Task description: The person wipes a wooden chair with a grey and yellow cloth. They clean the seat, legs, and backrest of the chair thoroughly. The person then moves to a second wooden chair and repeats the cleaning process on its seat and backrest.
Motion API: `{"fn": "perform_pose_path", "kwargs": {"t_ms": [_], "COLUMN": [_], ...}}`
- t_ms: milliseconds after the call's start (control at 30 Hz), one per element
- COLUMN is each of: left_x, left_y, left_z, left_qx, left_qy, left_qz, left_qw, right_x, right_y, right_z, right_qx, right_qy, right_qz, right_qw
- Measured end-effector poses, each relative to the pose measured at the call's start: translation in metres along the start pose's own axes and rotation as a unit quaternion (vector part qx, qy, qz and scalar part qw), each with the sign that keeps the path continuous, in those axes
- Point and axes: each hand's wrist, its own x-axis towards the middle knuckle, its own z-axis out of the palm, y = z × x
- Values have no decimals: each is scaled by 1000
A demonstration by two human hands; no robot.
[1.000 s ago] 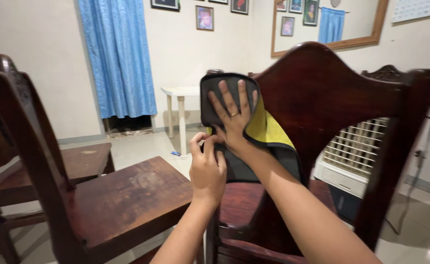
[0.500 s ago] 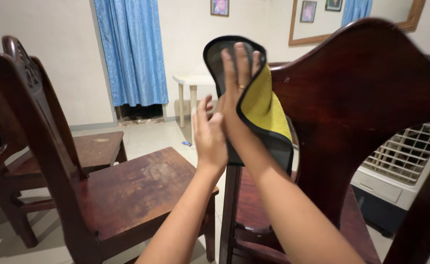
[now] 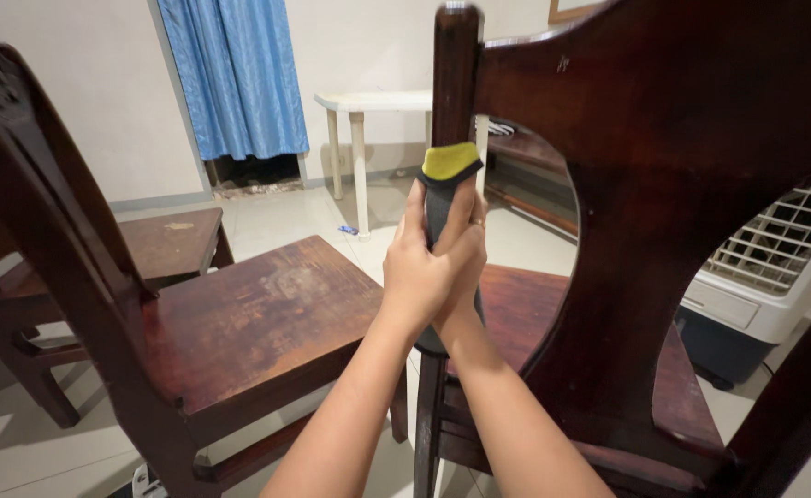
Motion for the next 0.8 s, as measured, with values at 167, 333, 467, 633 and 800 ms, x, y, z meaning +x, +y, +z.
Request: {"fn": "perform_pose_path", "kwargs": {"t_ms": [167,333,467,633,800], "left_x": [-42,-81,-103,-125,-136], "left_y": [-37,-74,-104,-130,-145], "left_z": [2,6,7,4,2], "left_qx": [30,28,52,-2,-60], "left_qy": [-22,-39,-61,-90,-124], "left_qz": [-72,-143,-145,-193,-257], "left_qw": [997,989,986,977,956], "right_x": [-67,-130,-167,-177,-182], "right_y": [21,40,46,42,37], "right_z": [2,7,2,-13,-32], "right_qx": [5,8,2,-84,-191], "right_qy": [-23,-49,-66,-206,-238], "right_qz": [27,81,121,211,-2], "right_qw": [999,996,990,952,952]}}
